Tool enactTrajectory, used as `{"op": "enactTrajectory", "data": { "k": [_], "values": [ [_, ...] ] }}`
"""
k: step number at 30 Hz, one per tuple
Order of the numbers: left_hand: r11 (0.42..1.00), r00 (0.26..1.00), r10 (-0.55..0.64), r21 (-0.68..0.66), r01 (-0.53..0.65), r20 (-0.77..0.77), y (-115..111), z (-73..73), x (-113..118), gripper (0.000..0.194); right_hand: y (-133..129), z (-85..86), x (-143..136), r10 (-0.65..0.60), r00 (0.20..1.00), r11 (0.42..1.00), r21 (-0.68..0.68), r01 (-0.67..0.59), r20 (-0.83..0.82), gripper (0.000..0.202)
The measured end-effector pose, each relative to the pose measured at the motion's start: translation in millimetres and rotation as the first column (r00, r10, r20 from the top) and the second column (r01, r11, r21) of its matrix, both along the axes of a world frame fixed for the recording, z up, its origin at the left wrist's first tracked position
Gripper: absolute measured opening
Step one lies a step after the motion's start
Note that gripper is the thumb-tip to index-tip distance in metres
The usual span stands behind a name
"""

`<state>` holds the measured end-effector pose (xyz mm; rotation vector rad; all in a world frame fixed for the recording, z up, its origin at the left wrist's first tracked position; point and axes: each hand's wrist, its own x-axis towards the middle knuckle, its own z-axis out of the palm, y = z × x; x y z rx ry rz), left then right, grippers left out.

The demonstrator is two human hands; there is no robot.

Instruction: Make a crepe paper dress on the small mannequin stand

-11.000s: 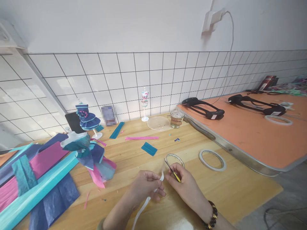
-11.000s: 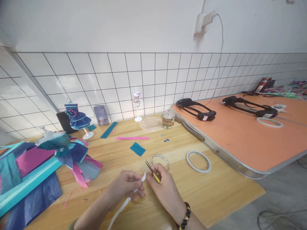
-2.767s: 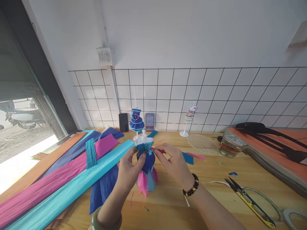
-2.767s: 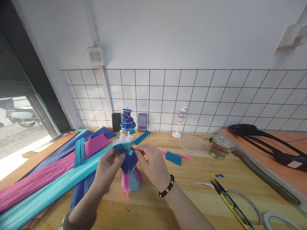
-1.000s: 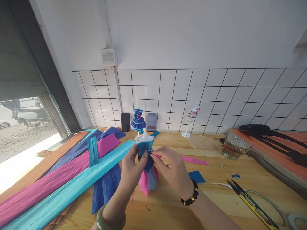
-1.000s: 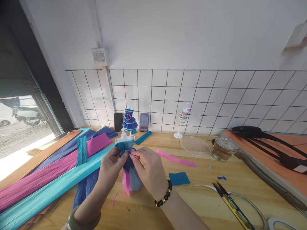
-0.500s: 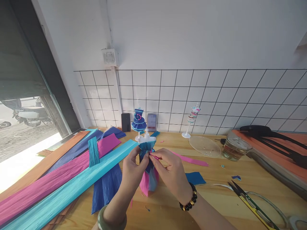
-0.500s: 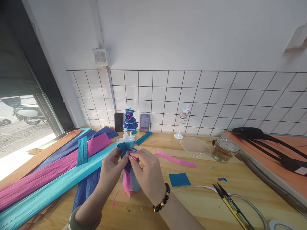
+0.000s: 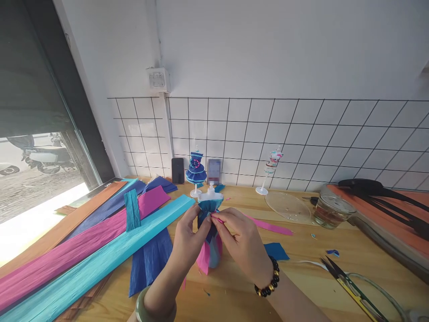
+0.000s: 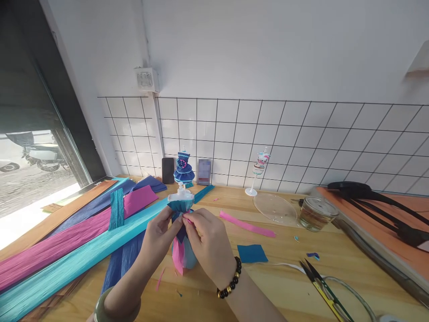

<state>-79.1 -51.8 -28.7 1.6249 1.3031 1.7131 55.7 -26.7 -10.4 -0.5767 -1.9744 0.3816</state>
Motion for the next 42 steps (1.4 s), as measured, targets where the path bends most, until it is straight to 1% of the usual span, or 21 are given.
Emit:
{"op": "enactTrajectory", "data": {
  "k": [8,13,19,22,26,30,33,35,37,39,42],
  "values": [
    [0.995,0.995,0.099,-0.005,-0.099,-0.033,-2,2.1,5,0.007,-3,2.5,0,-0.018,0.998,0.999,0.034,0.017,0.056,0.02],
    [0.995,0.993,0.094,-0.009,-0.094,-0.066,-3,4.9,8,0.006,-6,4.4,1,-0.023,0.996,0.999,0.03,0.02,0.083,0.021],
    [0.996,0.988,0.085,-0.018,-0.088,-0.126,-7,9.2,10,0.004,-7,4.0,1,-0.024,0.997,1.0,0.015,0.023,0.07,0.021],
    [0.998,0.991,0.05,-0.02,-0.053,-0.122,-9,9.1,9,0.011,-7,3.8,1,-0.018,0.997,1.0,0.024,0.016,0.074,0.02],
    [0.999,0.998,-0.039,-0.012,0.039,-0.052,-10,9.5,3,0.029,-4,2.4,3,-0.018,0.993,0.995,0.103,0.006,0.117,0.021],
    [0.993,0.993,-0.114,-0.023,0.114,0.026,-12,13.6,-3,0.029,0,1.3,6,-0.056,0.972,0.967,0.256,-0.005,0.229,0.024],
    [0.994,0.993,-0.099,-0.03,0.101,0.066,-12,15.8,-3,0.029,4,1.4,7,-0.099,0.947,0.934,0.357,-0.017,0.305,0.026],
    [0.995,0.994,-0.075,-0.056,0.08,0.085,-11,15.3,-2,0.026,5,1.0,7,-0.111,0.938,0.922,0.386,-0.026,0.329,0.027],
    [0.996,0.994,-0.05,-0.069,0.057,0.099,-10,13.6,-1,0.023,7,-0.2,7,-0.095,0.937,0.924,0.381,-0.043,0.337,0.027],
    [0.996,0.994,-0.034,-0.073,0.042,0.106,-8,11.6,-1,0.021,8,-1.8,8,-0.053,0.944,0.937,0.343,-0.065,0.325,0.028],
    [0.998,0.995,-0.03,-0.059,0.036,0.096,-5,9.6,-2,0.023,10,-3.3,8,0.06,0.971,0.973,0.204,-0.109,0.231,0.025]
  ]
}}
